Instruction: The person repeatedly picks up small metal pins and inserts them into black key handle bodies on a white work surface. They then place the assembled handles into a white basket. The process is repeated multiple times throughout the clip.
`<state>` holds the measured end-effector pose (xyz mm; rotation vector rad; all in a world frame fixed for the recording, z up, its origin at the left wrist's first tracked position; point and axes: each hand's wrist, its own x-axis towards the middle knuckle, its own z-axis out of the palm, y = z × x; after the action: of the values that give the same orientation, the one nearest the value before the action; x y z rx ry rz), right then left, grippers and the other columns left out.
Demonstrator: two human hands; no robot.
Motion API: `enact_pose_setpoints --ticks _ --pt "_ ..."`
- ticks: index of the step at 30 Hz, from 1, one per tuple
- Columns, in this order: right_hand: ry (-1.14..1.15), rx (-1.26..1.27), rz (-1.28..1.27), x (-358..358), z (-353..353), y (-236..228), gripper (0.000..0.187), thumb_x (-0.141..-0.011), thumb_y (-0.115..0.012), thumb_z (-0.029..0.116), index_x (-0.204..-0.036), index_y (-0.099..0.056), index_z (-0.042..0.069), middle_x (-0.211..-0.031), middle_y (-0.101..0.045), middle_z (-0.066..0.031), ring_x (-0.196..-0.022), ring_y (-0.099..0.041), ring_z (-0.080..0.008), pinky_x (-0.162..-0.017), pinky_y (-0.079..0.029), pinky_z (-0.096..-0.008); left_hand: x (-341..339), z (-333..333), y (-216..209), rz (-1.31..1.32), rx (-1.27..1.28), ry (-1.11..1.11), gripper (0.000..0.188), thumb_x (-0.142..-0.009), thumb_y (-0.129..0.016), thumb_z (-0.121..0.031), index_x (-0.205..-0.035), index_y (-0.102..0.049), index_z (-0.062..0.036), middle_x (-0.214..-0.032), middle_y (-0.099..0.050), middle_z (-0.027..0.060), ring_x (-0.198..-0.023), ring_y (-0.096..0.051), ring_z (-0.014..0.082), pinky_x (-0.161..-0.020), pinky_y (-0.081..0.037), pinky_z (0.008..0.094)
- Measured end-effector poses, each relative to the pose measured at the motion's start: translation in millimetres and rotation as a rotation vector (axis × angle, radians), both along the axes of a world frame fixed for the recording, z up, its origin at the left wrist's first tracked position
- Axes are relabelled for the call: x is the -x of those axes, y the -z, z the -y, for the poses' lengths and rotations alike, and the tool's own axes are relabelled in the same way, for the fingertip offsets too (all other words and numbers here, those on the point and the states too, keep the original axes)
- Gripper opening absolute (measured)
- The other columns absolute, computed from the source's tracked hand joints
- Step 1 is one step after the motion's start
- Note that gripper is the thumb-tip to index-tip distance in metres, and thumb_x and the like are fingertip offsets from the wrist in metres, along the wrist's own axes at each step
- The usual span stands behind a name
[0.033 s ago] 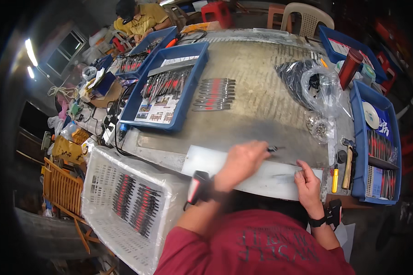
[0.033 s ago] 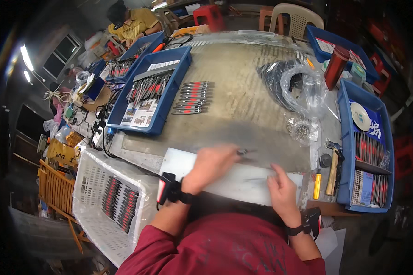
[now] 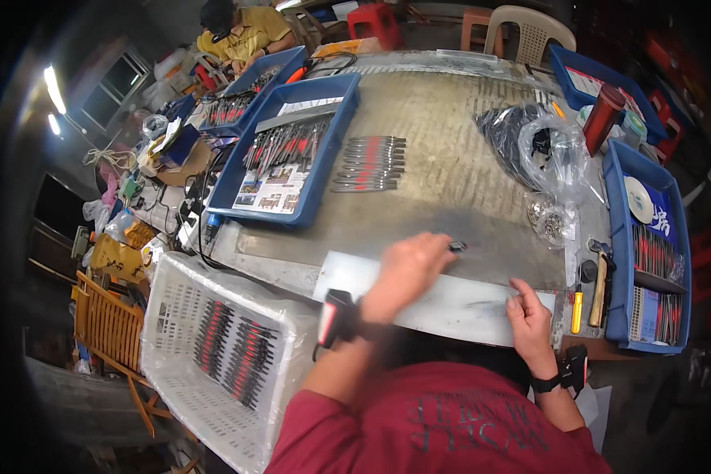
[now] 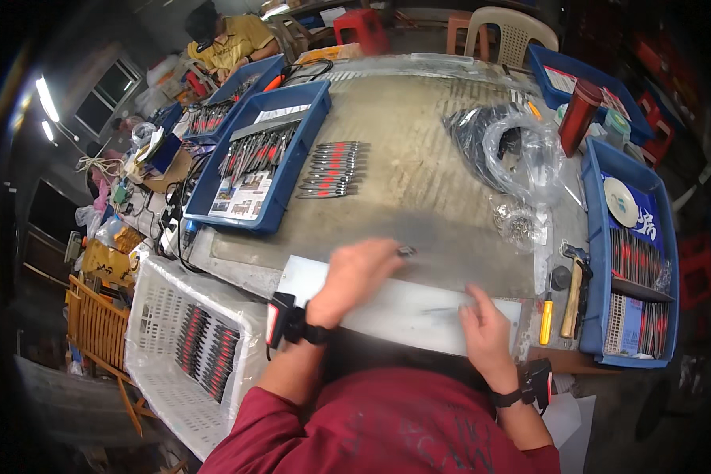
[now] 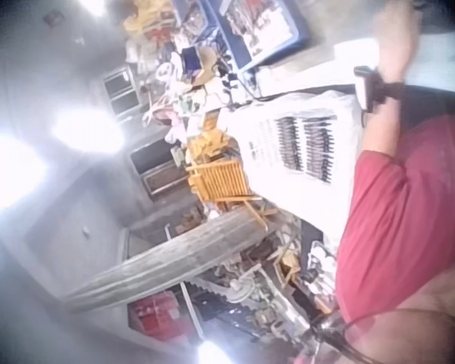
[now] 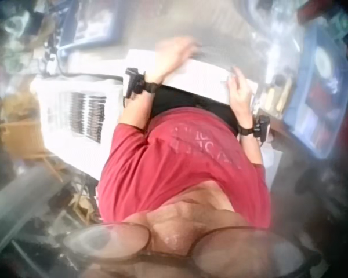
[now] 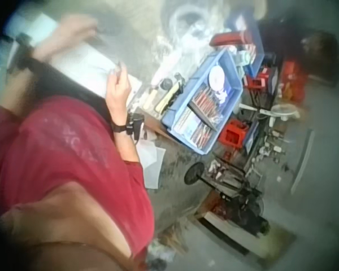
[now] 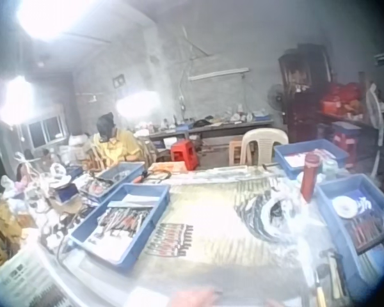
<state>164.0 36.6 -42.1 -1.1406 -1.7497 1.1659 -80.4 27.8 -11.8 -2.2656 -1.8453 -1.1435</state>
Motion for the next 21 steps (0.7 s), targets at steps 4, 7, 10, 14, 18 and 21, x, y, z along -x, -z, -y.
enact_pose_setpoints --ticks 4,7,10,14,18,21 --pt "-0.012 -0.101 0.077 1.6 0.9 8.2 0.031 -0.086 -0.061 0.011 -0.114 -0.057 -0.003 -0.070 -0.058 -0.0101 -0.061 -0.053 -0.0159 -0.059 -0.044 -0.0281 54.0 -16.4 2.7 -0.082 -0.021 -0.195 0.014 -0.079 -0.067 -0.015 -0.089 -0.060 -0.0075 -0.075 -0.059 0.0125 -0.070 -0.058 0.0349 -0.062 -0.047 0.0440" --pt "-0.014 -0.137 0.115 1.3 0.4 12.1 0.029 -0.085 -0.062 0.012 -0.110 -0.059 -0.003 -0.075 -0.061 -0.0139 -0.065 -0.058 -0.0230 -0.061 -0.046 -0.0320 82.2 -27.4 12.1 -0.143 0.082 -0.347 0.020 -0.076 -0.070 -0.013 -0.094 -0.065 -0.0093 -0.083 -0.064 0.0111 -0.077 -0.060 0.0331 -0.068 -0.048 0.0414" --pt "-0.013 -0.159 0.108 1.2 0.6 13.7 0.028 -0.085 -0.062 0.011 -0.109 -0.059 -0.002 -0.077 -0.061 -0.0156 -0.067 -0.059 -0.0265 -0.062 -0.047 -0.0342 98.5 -35.3 25.0 -0.205 0.067 -0.386 0.020 -0.076 -0.070 -0.012 -0.095 -0.065 -0.0091 -0.082 -0.064 0.0096 -0.078 -0.059 0.0325 -0.069 -0.047 0.0425" --pt "-0.009 -0.159 0.129 1.1 0.1 13.2 0.026 -0.084 -0.062 0.011 -0.107 -0.060 -0.001 -0.078 -0.061 -0.0166 -0.069 -0.059 -0.0292 -0.063 -0.047 -0.0364 114.6 -41.3 39.3 -0.279 0.057 -0.415 0.020 -0.075 -0.071 -0.014 -0.094 -0.065 -0.0110 -0.086 -0.066 0.0058 -0.080 -0.058 0.0297 -0.070 -0.045 0.0411" --pt "-0.026 -0.197 0.112 0.4 -0.4 11.6 0.025 -0.084 -0.061 0.011 -0.106 -0.059 -0.001 -0.080 -0.061 -0.0174 -0.071 -0.060 -0.0310 -0.064 -0.047 -0.0371 121.9 -44.6 47.3 -0.325 0.043 -0.430 0.017 -0.076 -0.069 -0.015 -0.093 -0.066 -0.0134 -0.089 -0.064 0.0024 -0.087 -0.056 0.0258 -0.074 -0.042 0.0401" --pt "-0.035 -0.200 0.117 -0.4 -0.7 11.4 0.024 -0.084 -0.061 0.011 -0.105 -0.060 -0.001 -0.081 -0.062 -0.0179 -0.071 -0.060 -0.0315 -0.065 -0.047 -0.0373 122.9 -47.6 47.8 -0.367 0.082 -0.440 0.016 -0.077 -0.068 -0.016 -0.093 -0.067 -0.0147 -0.091 -0.062 0.0012 -0.091 -0.054 0.0246 -0.077 -0.041 0.0403"
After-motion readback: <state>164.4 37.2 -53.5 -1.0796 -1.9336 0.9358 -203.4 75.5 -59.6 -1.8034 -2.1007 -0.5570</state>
